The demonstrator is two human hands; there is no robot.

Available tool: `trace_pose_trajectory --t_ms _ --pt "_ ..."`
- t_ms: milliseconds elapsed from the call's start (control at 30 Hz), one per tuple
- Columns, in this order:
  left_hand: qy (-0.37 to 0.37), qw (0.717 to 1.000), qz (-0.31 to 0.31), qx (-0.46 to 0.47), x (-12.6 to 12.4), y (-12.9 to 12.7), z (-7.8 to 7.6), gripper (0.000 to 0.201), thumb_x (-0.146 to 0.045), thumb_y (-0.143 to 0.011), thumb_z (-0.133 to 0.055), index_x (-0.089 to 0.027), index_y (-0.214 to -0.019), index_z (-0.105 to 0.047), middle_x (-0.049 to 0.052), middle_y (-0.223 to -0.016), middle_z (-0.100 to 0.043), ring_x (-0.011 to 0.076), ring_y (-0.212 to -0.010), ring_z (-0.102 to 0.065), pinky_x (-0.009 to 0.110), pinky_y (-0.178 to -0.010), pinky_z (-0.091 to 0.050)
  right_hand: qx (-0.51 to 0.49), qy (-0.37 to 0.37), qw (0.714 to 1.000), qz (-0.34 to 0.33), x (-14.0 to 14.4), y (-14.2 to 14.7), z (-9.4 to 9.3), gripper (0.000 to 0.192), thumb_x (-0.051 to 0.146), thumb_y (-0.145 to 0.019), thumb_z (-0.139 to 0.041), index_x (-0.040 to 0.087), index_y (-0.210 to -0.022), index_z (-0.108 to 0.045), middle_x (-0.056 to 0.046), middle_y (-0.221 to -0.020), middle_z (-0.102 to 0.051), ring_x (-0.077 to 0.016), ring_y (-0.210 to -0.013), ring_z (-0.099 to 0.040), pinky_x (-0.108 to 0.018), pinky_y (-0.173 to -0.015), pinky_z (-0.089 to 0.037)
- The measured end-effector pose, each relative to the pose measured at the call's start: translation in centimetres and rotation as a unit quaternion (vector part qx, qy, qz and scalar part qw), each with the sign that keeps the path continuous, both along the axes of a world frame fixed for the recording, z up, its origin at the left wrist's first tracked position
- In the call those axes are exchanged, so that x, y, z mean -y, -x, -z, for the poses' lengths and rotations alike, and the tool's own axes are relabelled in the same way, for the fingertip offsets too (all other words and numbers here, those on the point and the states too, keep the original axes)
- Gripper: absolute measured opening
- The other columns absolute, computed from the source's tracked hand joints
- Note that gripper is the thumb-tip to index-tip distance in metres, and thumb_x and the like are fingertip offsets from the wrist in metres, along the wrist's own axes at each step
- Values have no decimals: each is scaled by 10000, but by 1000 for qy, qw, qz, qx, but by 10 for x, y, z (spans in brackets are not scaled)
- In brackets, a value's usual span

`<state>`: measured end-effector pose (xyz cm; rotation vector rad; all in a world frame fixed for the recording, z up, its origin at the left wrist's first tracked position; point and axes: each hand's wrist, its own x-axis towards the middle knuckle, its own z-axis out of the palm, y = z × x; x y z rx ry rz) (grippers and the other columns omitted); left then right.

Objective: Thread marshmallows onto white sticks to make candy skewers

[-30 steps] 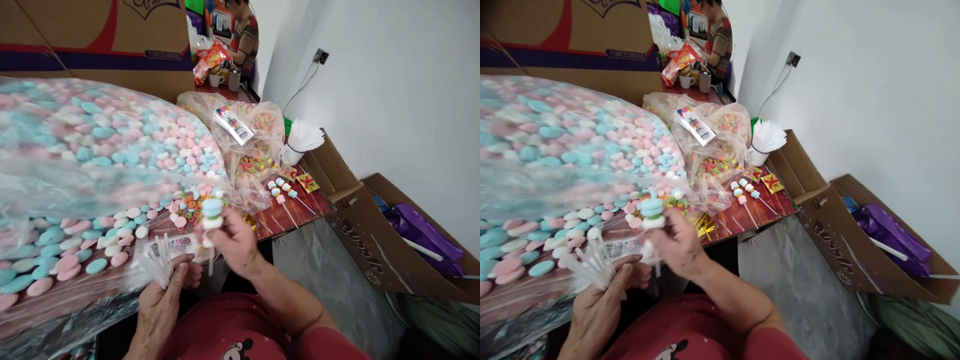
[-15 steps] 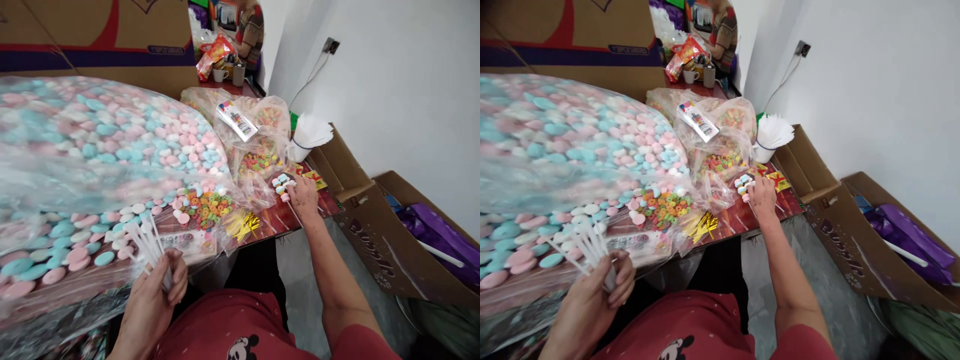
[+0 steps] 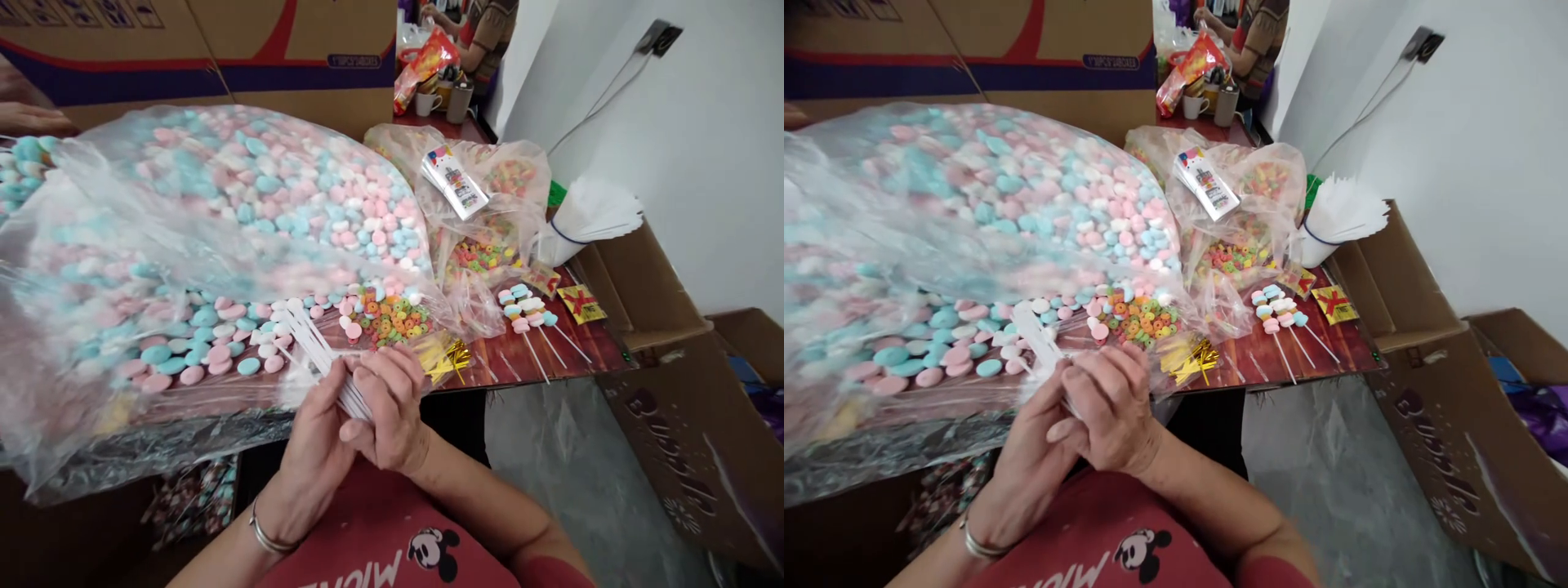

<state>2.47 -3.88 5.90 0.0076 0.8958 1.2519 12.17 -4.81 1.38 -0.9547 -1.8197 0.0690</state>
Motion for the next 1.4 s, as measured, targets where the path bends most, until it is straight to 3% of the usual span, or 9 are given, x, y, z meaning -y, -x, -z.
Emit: trace_pose_trajectory --t_ms 167,267,400,533,767,900,1033,1233,1400 --pt "-31 993 -24 -112 10 5 19 327 -353 -555 -874 -141 -716 -683 -13 -694 -625 79 -584 -528 175 -528 -477 -20 114 991 -64 -8 4 -2 454 477 -932 -453 236 -1315 -495 -129 -1260 -598 -295 -1216 -510 -540 -1100 -344" --pt "-79 979 73 -172 18 14 36 306 -378 -656 -822 -137 -645 -634 -44 -550 -509 50 -470 -384 169 -427 -331 -73 177 979 -73 -9 0 -9 365 366 -939 -442 197 -1252 -523 -133 -1174 -626 -262 -1121 -553 -476 -999 -434" --pt "-107 946 209 -224 28 21 51 448 -467 -822 -670 -126 -551 -562 -44 -476 -395 44 -436 -272 197 -419 -178 -132 299 944 -51 -17 -8 -11 139 282 -903 -478 219 -867 -597 -24 -801 -620 -170 -789 -580 -312 -748 -486" --pt "-107 954 166 -225 29 17 49 433 -467 -831 -653 -131 -571 -568 -33 -502 -439 45 -426 -261 218 -423 -166 -169 383 907 -41 -22 -9 -8 136 286 -859 -503 229 -739 -531 21 -673 -541 -137 -683 -544 -247 -627 -443" --pt "-89 955 129 -250 29 15 53 377 -400 -800 -699 -137 -581 -542 -43 -504 -459 36 -425 -293 193 -418 -176 -114 363 924 -39 -26 -6 -9 157 255 -855 -476 222 -704 -506 32 -640 -518 -122 -643 -515 -229 -614 -419" --pt "-75 965 61 -244 22 22 51 282 -389 -749 -732 -139 -706 -608 -62 -467 -464 30 -380 -269 176 -384 -164 -44 305 949 -59 -35 -15 -8 169 268 -914 -457 205 -878 -610 -23 -820 -642 -149 -790 -592 -261 -749 -469" --pt "-86 964 12 -250 13 34 50 294 -391 -733 -742 -136 -835 -638 -59 -473 -515 23 -338 -249 169 -352 -154 67 246 967 1 -55 -26 -10 246 237 -949 -416 185 -1016 -646 -84 -935 -664 -201 -910 -607 -315 -848 -480" --pt "-94 962 3 -257 14 47 53 265 -376 -739 -727 -128 -738 -634 -44 -473 -513 22 -335 -279 175 -352 -179 322 251 912 53 -90 -7 -14 214 164 -945 -463 178 -993 -671 -110 -986 -649 -233 -964 -583 -320 -833 -470" --pt "-83 962 7 -259 18 52 52 277 -385 -718 -739 -128 -761 -643 -35 -509 -547 19 -338 -295 172 -351 -177 409 259 873 60 -103 12 -12 216 226 -951 -502 171 -1080 -666 -131 -1020 -642 -263 -970 -577 -349 -798 -470"
